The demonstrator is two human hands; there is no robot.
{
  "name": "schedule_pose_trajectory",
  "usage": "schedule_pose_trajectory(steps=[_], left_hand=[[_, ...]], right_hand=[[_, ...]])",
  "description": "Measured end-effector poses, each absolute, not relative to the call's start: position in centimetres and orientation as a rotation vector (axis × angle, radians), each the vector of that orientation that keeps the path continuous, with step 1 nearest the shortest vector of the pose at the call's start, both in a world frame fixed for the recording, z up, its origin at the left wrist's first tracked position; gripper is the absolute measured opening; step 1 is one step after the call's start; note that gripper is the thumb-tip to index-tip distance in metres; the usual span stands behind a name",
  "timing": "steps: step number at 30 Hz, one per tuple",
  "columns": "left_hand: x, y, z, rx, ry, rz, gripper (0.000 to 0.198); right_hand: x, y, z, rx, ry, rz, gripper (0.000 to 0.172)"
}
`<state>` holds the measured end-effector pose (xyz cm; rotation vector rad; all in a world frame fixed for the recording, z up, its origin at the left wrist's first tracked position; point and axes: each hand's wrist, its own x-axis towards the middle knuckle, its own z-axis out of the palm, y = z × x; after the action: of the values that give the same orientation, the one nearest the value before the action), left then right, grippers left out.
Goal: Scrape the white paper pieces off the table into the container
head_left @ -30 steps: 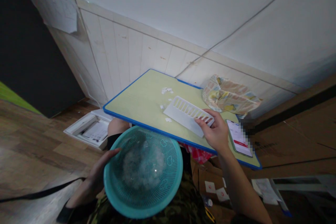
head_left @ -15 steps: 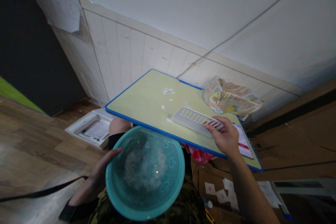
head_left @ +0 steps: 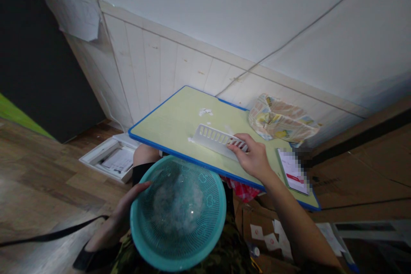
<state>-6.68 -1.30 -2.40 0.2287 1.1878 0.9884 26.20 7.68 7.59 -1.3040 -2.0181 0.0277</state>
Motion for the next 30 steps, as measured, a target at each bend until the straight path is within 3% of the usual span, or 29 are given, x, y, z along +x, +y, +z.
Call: schedule_pose_trajectory(steps=[9,17,30], left_hand=[[-6.7,-1.3,-1.9,0.229,1.203,0.981,0.013],[-6.7,-1.2,-2.1,0.255,1.236,0.966,0.02],[-6.7,-1.2,-2.1,0.224,1.201,0.947,0.027]], right_hand=[[18.9,14.1,10.2,-1.304,-2.353,-0.157,0.032],[19.9,20.0,11.1,-1.488,-2.215,-0.209,0.035],[25.6,13.1,11.9,-1.369,-2.096,-0.123,0.029]])
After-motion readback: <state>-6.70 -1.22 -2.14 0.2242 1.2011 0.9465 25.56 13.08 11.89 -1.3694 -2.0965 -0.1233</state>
